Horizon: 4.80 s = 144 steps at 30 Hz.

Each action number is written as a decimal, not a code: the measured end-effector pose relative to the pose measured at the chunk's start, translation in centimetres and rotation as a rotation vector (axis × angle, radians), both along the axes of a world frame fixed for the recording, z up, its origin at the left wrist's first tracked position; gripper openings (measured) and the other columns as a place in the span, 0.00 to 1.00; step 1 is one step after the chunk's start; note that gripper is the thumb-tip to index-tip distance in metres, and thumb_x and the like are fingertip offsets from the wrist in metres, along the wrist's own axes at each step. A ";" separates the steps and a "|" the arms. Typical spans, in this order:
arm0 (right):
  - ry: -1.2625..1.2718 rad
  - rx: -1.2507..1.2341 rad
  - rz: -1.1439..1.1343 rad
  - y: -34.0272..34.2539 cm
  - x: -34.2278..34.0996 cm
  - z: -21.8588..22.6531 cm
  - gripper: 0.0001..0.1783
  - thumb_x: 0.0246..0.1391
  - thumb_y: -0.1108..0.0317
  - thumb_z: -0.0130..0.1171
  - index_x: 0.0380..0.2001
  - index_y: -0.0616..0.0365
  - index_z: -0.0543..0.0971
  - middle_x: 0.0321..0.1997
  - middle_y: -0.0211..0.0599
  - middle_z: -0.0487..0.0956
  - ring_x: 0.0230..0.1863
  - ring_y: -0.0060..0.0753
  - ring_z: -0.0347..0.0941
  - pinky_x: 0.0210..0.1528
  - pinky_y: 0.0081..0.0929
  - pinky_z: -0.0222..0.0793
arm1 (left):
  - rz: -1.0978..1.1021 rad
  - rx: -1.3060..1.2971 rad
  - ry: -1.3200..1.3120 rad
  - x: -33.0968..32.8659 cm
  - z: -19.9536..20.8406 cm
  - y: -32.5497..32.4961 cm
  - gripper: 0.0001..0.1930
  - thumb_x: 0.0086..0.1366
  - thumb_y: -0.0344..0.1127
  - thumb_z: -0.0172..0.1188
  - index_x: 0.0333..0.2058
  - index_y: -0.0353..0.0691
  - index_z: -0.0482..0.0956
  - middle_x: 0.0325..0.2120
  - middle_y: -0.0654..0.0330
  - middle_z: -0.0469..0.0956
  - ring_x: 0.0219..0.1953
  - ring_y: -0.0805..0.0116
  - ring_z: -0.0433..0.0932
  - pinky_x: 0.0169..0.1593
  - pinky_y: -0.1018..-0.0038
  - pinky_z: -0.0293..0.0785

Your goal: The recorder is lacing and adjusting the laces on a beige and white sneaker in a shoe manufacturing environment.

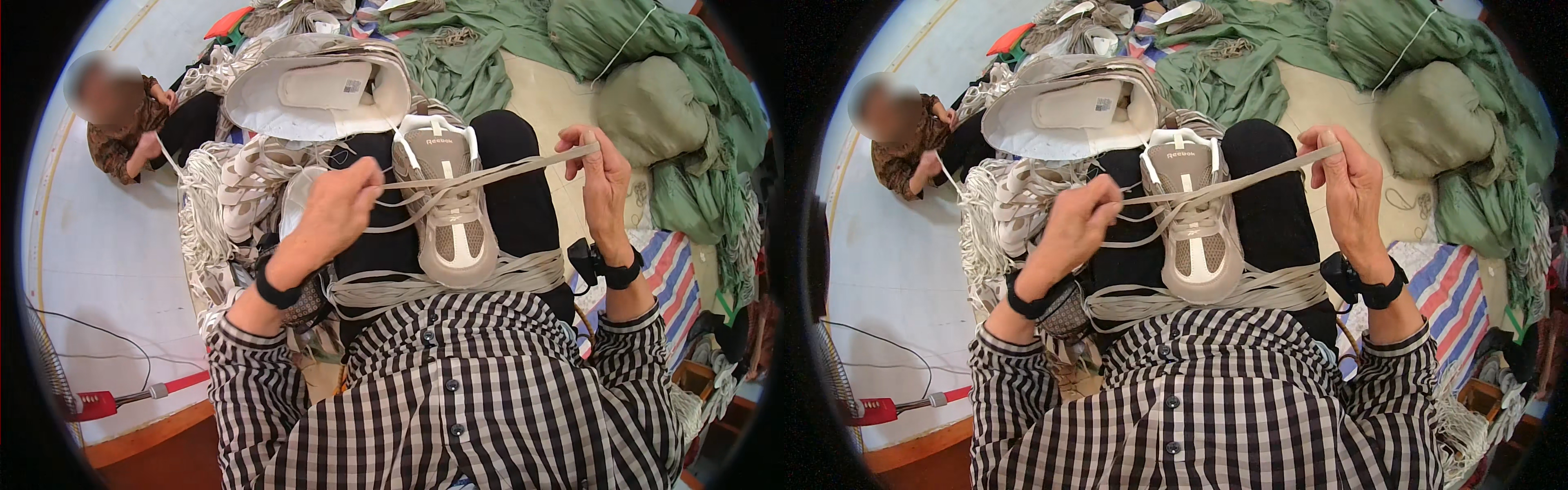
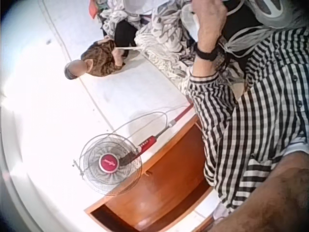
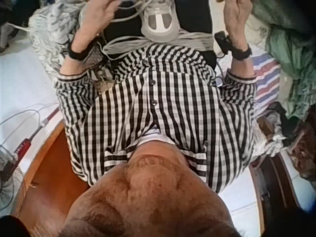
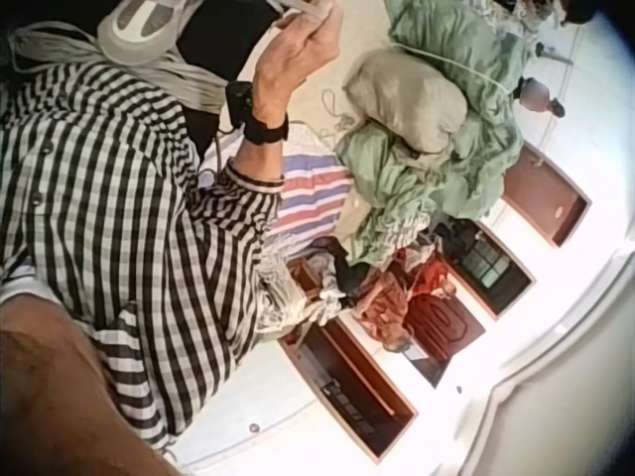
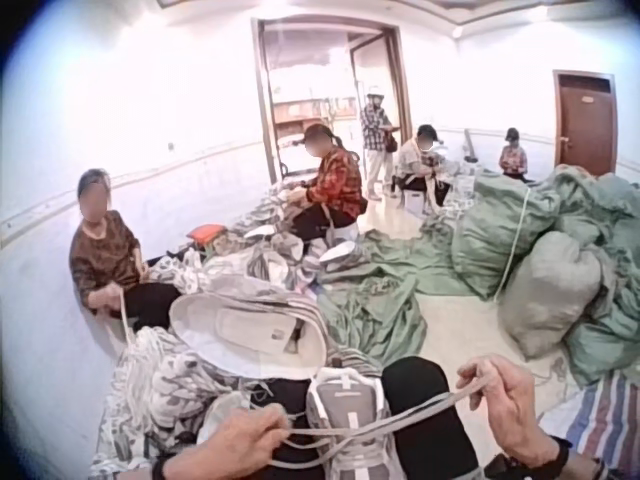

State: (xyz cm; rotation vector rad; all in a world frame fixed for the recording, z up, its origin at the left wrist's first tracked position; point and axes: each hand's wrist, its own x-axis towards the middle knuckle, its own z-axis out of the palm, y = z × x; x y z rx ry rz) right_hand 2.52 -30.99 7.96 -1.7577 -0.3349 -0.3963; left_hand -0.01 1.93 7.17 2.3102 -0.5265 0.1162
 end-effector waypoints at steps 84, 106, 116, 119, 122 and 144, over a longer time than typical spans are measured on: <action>0.438 0.065 0.254 -4.0 4.1 1.0 0.04 0.56 0.71 0.59 0.34 0.53 0.74 0.21 0.17 0.68 0.18 0.09 0.61 0.20 0.12 0.58 | -0.147 -0.181 0.280 -0.3 2.2 -3.3 0.05 0.59 0.23 0.59 0.35 0.35 0.76 0.26 0.64 0.77 0.31 0.75 0.76 0.36 0.76 0.71; 0.359 0.379 -0.129 -27.6 12.5 5.0 0.07 0.62 0.68 0.57 0.30 0.57 0.72 0.19 0.21 0.62 0.17 0.14 0.54 0.26 0.16 0.58 | -0.142 -0.214 0.285 1.9 -1.1 -3.7 0.13 0.58 0.23 0.58 0.43 0.38 0.76 0.34 0.66 0.73 0.37 0.77 0.70 0.44 0.79 0.69; 0.514 0.532 -0.316 -32.6 19.6 0.0 0.07 0.62 0.69 0.56 0.29 0.56 0.72 0.20 0.24 0.67 0.14 0.16 0.53 0.21 0.17 0.57 | -0.109 -0.038 0.203 1.5 -1.4 -3.8 0.15 0.56 0.21 0.58 0.43 0.39 0.74 0.33 0.63 0.71 0.38 0.72 0.72 0.42 0.76 0.71; 0.595 -0.095 -0.331 -30.5 20.6 -3.5 0.07 0.61 0.64 0.57 0.33 0.55 0.75 0.21 0.27 0.70 0.15 0.18 0.61 0.23 0.18 0.61 | -0.144 -0.071 0.080 1.6 -1.7 -3.9 0.17 0.56 0.20 0.59 0.45 0.39 0.74 0.35 0.60 0.73 0.39 0.67 0.74 0.40 0.75 0.72; 0.197 -0.776 -0.376 -19.9 19.4 -6.8 0.11 0.58 0.63 0.57 0.41 0.56 0.77 0.35 0.35 0.80 0.25 0.25 0.73 0.27 0.26 0.68 | 0.015 0.035 -0.224 0.6 -1.2 -3.1 0.19 0.56 0.21 0.59 0.47 0.39 0.74 0.39 0.57 0.75 0.39 0.63 0.75 0.38 0.75 0.73; -0.545 -1.030 0.130 2.4 2.5 -4.3 0.10 0.48 0.74 0.58 0.34 0.56 0.70 0.29 0.35 0.69 0.30 0.38 0.71 0.30 0.33 0.69 | -0.001 0.400 -0.387 -0.5 -2.3 -0.6 0.15 0.58 0.24 0.57 0.45 0.40 0.74 0.24 0.55 0.77 0.26 0.54 0.76 0.29 0.62 0.70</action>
